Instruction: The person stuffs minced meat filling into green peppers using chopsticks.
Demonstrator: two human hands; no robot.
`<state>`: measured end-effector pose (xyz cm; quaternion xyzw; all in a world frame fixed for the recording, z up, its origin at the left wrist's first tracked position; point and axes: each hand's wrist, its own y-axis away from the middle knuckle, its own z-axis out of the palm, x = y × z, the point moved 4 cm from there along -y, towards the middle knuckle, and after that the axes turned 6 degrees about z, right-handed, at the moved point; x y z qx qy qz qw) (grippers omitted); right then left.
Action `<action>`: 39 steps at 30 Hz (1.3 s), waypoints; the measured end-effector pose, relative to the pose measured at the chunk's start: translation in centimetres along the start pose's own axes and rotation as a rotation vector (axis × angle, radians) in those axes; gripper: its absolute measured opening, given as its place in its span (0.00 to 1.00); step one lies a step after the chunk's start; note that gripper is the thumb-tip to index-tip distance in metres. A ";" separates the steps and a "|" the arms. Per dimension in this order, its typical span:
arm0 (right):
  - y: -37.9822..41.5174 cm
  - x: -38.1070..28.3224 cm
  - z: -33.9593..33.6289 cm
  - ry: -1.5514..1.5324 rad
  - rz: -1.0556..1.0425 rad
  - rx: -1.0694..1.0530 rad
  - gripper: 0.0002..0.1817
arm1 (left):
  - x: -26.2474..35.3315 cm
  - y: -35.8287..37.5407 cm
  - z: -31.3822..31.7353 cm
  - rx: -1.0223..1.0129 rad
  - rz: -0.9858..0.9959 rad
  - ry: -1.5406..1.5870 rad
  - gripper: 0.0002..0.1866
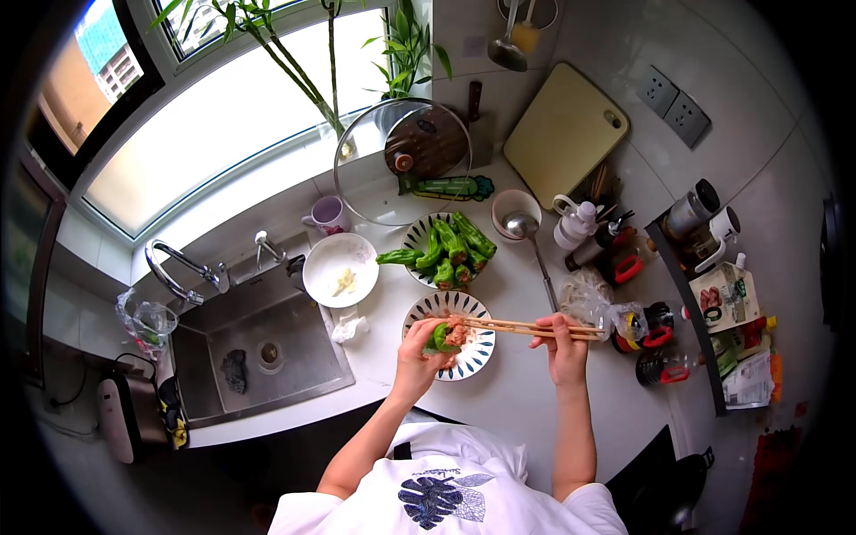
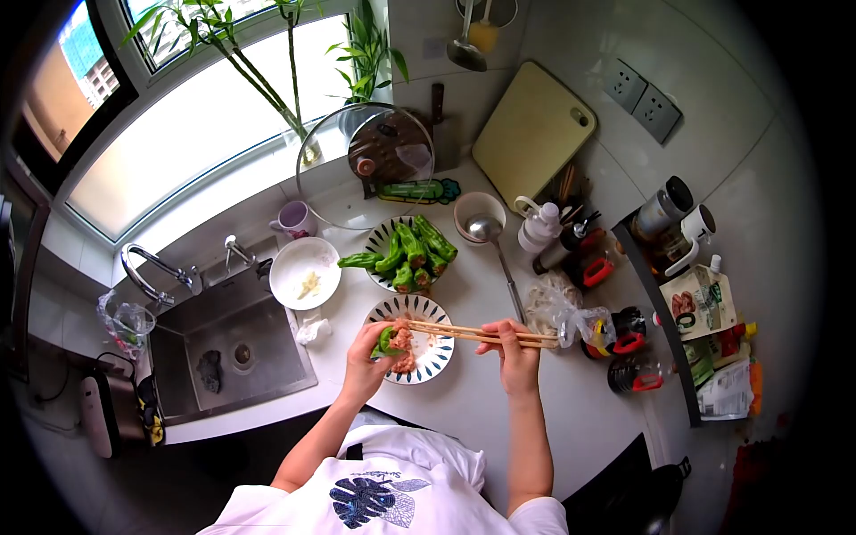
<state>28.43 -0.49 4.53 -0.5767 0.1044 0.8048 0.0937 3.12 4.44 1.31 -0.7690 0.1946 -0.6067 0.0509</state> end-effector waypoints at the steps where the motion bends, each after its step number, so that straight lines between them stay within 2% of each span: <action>1: 0.0 0.0 -0.2 -0.003 0.001 -0.002 0.19 | -0.2 0.1 0.0 -0.007 -0.011 0.007 0.27; 7: 0.0 -4.3 1.2 0.165 -0.185 -0.111 0.17 | -0.9 0.2 0.2 -0.090 -0.062 0.109 0.29; 9: -0.2 -6.2 2.1 0.286 -0.213 -0.316 0.12 | -1.2 0.2 0.0 -0.134 -0.076 0.172 0.29; 10: -0.6 -7.2 2.1 0.286 -0.212 -0.315 0.12 | -1.2 0.2 0.2 -0.251 -0.075 0.225 0.30; 12: -1.1 -8.6 3.0 0.407 -0.179 -0.525 0.10 | -0.8 0.2 0.0 -0.456 -0.004 0.216 0.29; 13: -1.4 -9.3 3.2 0.407 -0.177 -0.521 0.10 | -0.4 0.1 -0.3 -0.460 -0.006 0.217 0.29; 15: -1.6 -9.9 4.6 0.587 -0.072 -0.632 0.12 | 0.6 0.3 0.0 -0.657 0.005 0.142 0.30; 19: -1.3 -10.4 8.8 0.797 0.084 -0.664 0.11 | 1.2 0.5 0.9 -0.689 0.064 0.157 0.28; 21: -1.4 -10.1 8.7 0.779 0.123 -0.651 0.10 | 0.9 0.7 1.0 -0.696 0.046 0.161 0.28; 23: -2.1 -11.1 7.4 0.605 0.098 -0.614 0.12 | 0.6 0.8 0.7 -0.693 0.027 0.164 0.28; 28: -3.7 -11.4 2.3 0.341 -0.050 -0.541 0.15 | -0.2 1.0 -0.6 -0.647 -0.019 0.229 0.30; 30: -3.3 -9.8 1.4 0.093 -0.078 -0.534 0.18 | -0.4 0.9 -0.8 -0.618 -0.042 0.245 0.30; 32: -2.8 -7.5 0.9 0.063 -0.034 -0.529 0.19 | -0.5 0.9 -1.0 -0.590 -0.071 0.260 0.29; 35: -2.2 -5.4 0.0 0.012 0.051 -0.500 0.19 | 0.2 0.4 -1.0 -0.612 0.001 0.251 0.29; 39: -1.5 -5.8 0.9 0.153 0.081 -0.477 0.15 | 0.5 0.3 -0.9 -0.676 -0.003 0.224 0.30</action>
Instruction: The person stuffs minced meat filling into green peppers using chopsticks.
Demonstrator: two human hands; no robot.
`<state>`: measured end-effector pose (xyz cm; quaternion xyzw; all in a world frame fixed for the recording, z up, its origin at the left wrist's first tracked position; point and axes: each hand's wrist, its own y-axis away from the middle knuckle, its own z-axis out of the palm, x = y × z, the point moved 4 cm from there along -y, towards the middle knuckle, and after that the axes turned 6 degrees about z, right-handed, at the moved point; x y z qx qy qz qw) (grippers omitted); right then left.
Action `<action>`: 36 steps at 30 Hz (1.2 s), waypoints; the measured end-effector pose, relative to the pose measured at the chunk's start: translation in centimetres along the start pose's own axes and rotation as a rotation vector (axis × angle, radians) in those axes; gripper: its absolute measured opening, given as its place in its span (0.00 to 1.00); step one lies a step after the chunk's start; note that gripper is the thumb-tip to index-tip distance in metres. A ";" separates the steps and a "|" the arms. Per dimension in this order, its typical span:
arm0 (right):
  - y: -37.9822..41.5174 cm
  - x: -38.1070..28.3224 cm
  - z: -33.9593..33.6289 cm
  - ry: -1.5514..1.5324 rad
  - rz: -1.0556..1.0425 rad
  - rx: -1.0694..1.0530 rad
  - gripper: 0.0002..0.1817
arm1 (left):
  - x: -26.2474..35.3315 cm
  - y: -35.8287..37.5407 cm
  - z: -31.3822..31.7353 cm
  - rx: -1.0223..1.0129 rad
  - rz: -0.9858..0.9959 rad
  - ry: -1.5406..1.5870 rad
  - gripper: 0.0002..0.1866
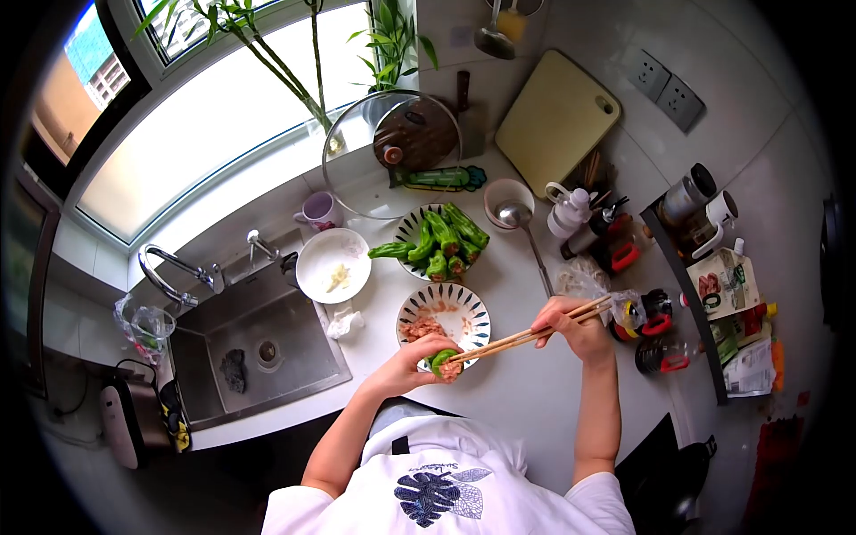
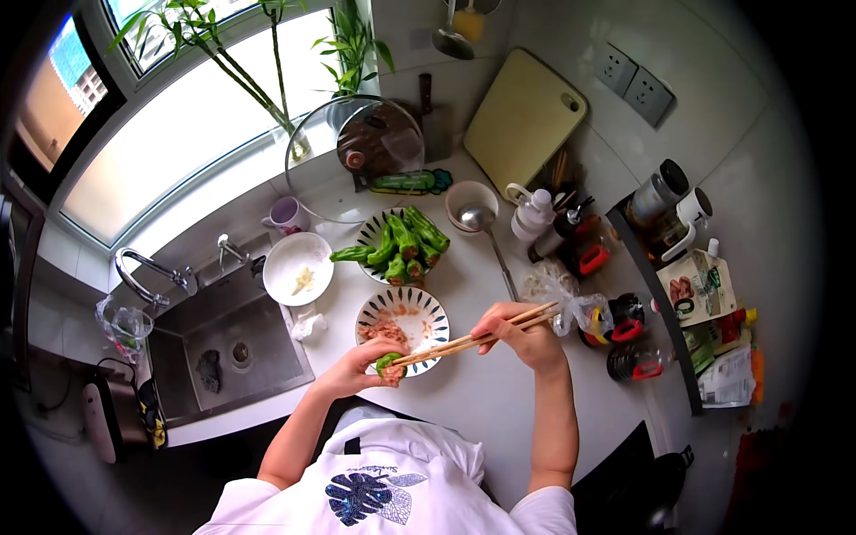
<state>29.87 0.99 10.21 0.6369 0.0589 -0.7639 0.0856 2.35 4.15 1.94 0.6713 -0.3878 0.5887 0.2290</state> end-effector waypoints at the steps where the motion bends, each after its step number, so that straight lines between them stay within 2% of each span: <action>1: 0.0 -0.7 0.6 0.072 0.004 -0.013 0.15 | 0.0 0.0 0.1 -0.026 -0.019 -0.024 0.31; 2: -0.2 -1.4 1.3 0.071 0.002 -0.008 0.15 | -0.1 -0.1 0.2 -0.031 -0.019 -0.024 0.31; 5: -0.8 -2.9 4.4 0.500 -0.039 -0.172 0.07 | 0.0 -0.3 0.5 -0.063 0.002 -0.058 0.30; 6: -1.2 -3.0 5.0 0.499 -0.040 -0.168 0.07 | 0.1 -0.4 0.7 -0.077 0.016 -0.051 0.29; 8: -1.7 -2.9 6.4 0.655 -0.067 -0.316 0.06 | 0.2 -0.4 0.9 -0.092 0.030 -0.046 0.29; 10: -1.7 -3.2 5.5 0.640 -0.043 -0.308 0.07 | 0.2 -0.3 1.0 -0.098 0.027 -0.020 0.29; 12: -1.4 -4.1 3.0 0.357 -0.062 -0.171 0.09 | 0.1 0.2 0.6 -0.073 0.025 -0.033 0.29; 16: 0.0 -6.0 1.0 0.155 -0.178 -0.079 0.13 | -0.4 1.0 0.0 -0.045 -0.022 -0.027 0.32; 22: -0.3 -3.4 2.3 0.140 -0.110 -0.154 0.12 | 0.1 0.5 0.0 -0.076 0.001 -0.001 0.31; 24: -0.4 -2.8 2.5 0.188 -0.024 -0.115 0.12 | 0.5 0.4 0.1 -0.088 0.006 -0.009 0.31; 28: -0.4 -2.6 4.3 0.252 -0.017 -0.148 0.11 | 1.0 0.3 0.3 -0.085 0.027 -0.023 0.30; 31: -0.6 -2.2 6.6 0.555 -0.037 -0.185 0.07 | 0.8 0.2 0.3 -0.079 0.034 -0.037 0.30; 34: -1.0 -1.3 9.0 0.682 -0.153 -0.210 0.06 | 0.7 0.2 0.4 -0.059 0.022 -0.041 0.30; 36: -1.2 -0.3 9.9 0.728 -0.108 -0.204 0.06 | 0.7 0.2 0.5 -0.060 0.034 -0.036 0.30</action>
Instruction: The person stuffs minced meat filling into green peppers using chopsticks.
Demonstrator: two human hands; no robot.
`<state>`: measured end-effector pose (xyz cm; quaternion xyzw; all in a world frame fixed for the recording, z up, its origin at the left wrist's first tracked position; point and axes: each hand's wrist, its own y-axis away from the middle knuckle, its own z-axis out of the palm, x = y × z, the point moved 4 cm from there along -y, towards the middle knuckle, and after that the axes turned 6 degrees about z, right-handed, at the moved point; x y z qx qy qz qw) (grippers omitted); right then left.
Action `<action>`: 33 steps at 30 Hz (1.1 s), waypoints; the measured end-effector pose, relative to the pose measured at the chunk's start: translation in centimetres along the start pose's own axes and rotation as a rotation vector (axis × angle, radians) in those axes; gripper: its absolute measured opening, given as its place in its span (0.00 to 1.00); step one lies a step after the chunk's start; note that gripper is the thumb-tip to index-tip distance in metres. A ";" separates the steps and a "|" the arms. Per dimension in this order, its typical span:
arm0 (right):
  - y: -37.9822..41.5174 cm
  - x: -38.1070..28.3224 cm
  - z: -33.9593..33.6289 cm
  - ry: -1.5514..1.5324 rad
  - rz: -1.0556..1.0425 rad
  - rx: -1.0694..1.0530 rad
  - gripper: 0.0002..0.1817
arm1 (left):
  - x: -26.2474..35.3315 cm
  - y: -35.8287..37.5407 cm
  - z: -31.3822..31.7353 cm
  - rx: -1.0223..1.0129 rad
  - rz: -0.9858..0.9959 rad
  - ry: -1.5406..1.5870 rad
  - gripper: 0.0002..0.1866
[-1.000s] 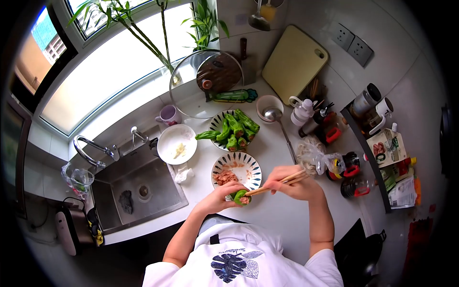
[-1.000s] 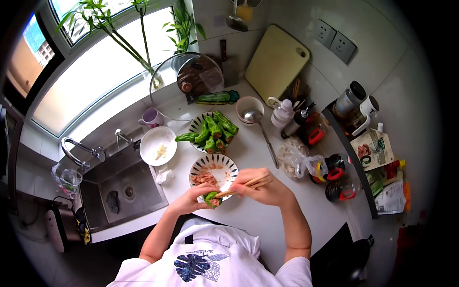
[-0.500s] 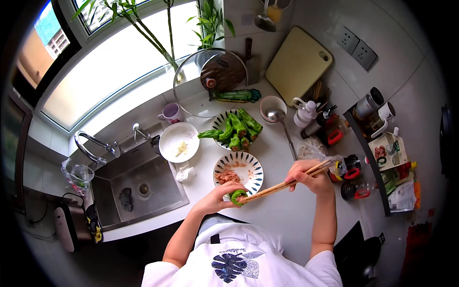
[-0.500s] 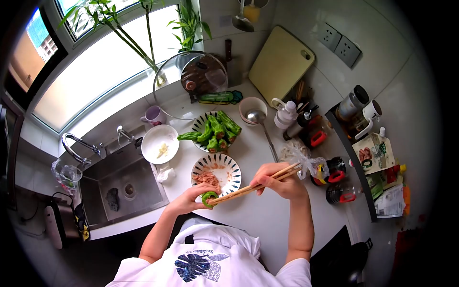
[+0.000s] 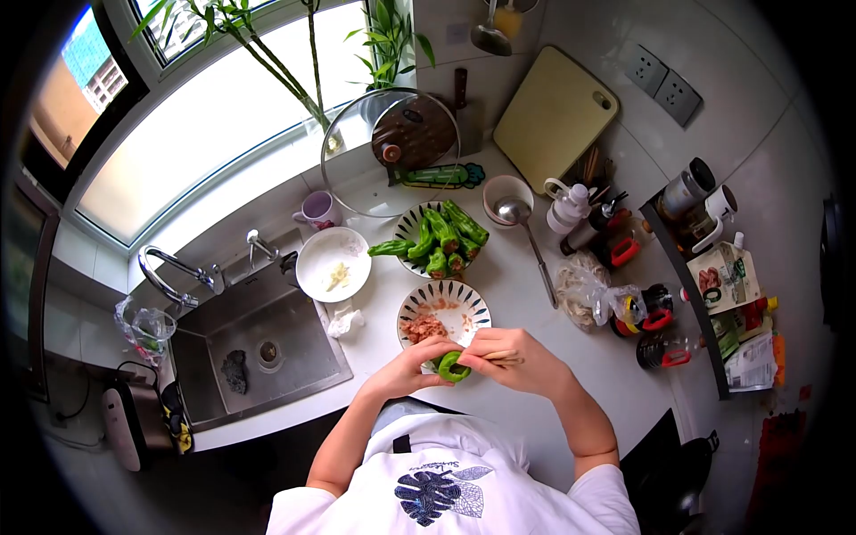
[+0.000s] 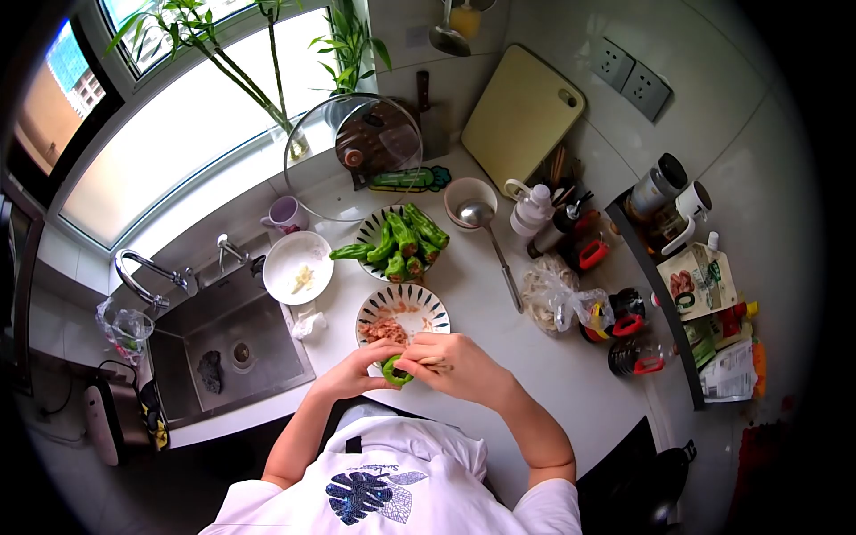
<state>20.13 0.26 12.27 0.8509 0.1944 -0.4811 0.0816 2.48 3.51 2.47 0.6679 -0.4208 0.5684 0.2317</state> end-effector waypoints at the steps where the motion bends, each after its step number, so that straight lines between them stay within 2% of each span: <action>1: -0.2 0.4 0.6 0.045 0.014 0.008 0.05 | 0.1 0.0 0.0 0.002 0.013 0.004 0.29; 6: -0.6 -0.2 1.4 0.135 0.044 0.056 0.06 | 0.6 0.4 0.2 0.028 -0.050 0.014 0.32; 8: -0.6 -0.7 0.9 0.017 0.001 0.171 0.06 | 0.6 0.4 0.8 0.052 -0.063 0.015 0.33; 10: -0.6 -1.0 0.8 0.005 0.021 0.195 0.05 | 0.0 0.5 1.4 0.196 0.040 0.007 0.31; 13: -0.6 -1.7 0.4 0.076 0.005 0.202 0.04 | -2.2 1.0 2.2 0.227 -0.045 0.021 0.27; 14: -0.5 -2.2 0.3 0.159 -0.034 0.185 0.03 | -2.7 1.1 2.3 0.228 -0.045 0.022 0.27; 17: 0.2 -4.3 -1.4 0.148 -0.077 0.217 0.03 | -3.1 1.1 2.1 0.280 -0.012 -0.137 0.26; 19: 0.6 -5.4 -2.9 0.116 -0.090 0.248 0.02 | -3.6 1.2 2.0 0.379 -0.071 -0.060 0.31; 25: 1.2 -5.3 -3.1 0.137 -0.087 0.303 0.02 | -2.1 0.7 1.6 0.362 0.058 -0.229 0.36; 28: 1.4 -5.7 -1.9 0.281 -0.186 0.333 0.05 | -1.7 0.6 1.6 0.366 0.053 -0.257 0.41; 33: 1.0 -4.8 0.1 0.331 -0.147 0.188 0.05 | -1.1 0.4 1.4 0.354 0.039 -0.229 0.39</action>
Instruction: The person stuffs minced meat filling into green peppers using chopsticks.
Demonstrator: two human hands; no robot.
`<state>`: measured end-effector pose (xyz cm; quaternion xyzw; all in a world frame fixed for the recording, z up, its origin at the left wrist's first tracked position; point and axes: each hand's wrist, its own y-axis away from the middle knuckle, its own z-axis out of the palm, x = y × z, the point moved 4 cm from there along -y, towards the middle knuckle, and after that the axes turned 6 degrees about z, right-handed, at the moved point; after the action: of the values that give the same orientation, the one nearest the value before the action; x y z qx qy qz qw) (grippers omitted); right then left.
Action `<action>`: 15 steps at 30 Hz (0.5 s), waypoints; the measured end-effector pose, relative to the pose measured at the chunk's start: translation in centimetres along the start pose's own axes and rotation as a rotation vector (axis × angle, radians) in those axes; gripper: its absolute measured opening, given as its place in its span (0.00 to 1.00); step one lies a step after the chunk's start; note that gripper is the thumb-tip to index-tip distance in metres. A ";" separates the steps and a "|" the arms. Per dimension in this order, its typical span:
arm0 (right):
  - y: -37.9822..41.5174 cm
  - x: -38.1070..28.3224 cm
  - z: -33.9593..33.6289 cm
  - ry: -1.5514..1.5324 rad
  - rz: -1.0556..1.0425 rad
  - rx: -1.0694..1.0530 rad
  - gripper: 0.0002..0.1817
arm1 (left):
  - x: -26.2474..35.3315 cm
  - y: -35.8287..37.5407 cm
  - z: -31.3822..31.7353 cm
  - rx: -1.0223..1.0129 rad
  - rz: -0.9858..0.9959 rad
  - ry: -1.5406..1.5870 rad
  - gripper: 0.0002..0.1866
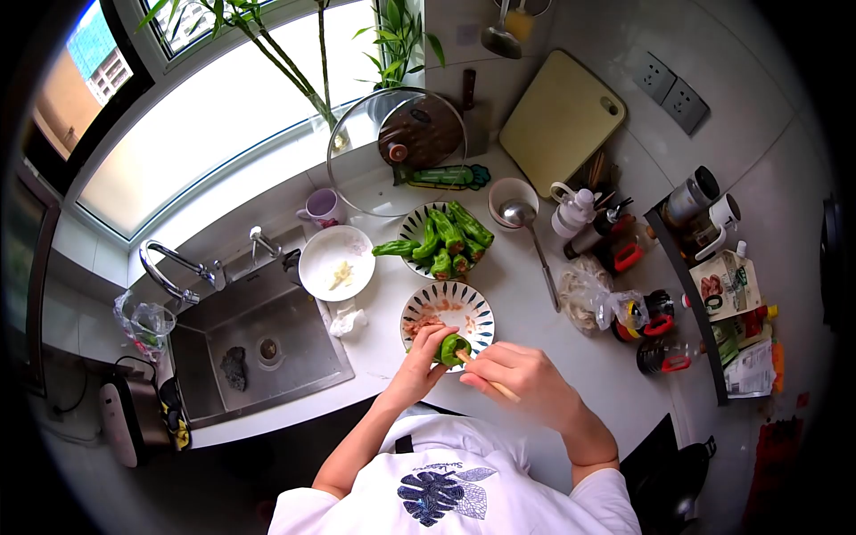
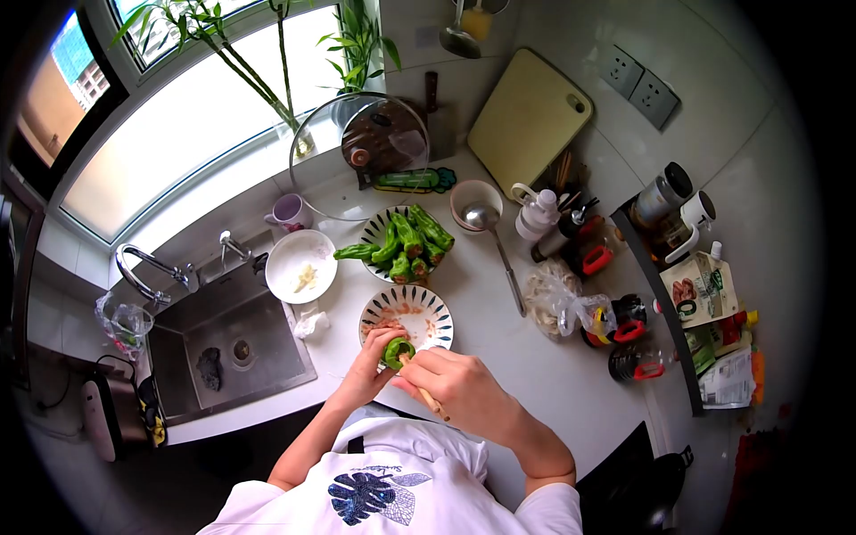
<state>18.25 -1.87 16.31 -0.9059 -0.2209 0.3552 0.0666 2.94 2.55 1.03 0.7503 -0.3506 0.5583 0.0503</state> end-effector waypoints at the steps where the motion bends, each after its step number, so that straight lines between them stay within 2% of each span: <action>1: -0.1 0.2 0.2 0.000 -0.001 -0.001 0.05 | 0.2 0.0 -0.2 0.008 -0.015 0.012 0.38; 4: -0.2 0.9 0.9 -0.038 0.004 -0.040 0.06 | 1.0 -0.1 -0.2 -0.036 0.013 0.006 0.34; 7: -0.4 1.9 1.3 -0.072 -0.005 -0.066 0.06 | 1.7 -0.2 -0.4 -0.036 0.050 -0.005 0.36; 9: -0.4 2.6 0.7 -0.263 0.106 -0.142 0.06 | 1.7 -0.1 -0.3 -0.056 0.055 0.021 0.36; 13: -0.7 2.5 -0.6 -0.301 0.116 -0.139 0.05 | 1.0 0.3 0.0 -0.063 0.030 0.065 0.34; 15: -0.8 1.5 -2.5 -0.237 0.055 -0.048 0.04 | 0.6 0.6 0.1 -0.045 0.031 0.055 0.34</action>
<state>20.63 -0.37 17.43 -0.8645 -0.2108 0.4562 0.0084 2.75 1.82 1.30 0.7279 -0.3732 0.5712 0.0679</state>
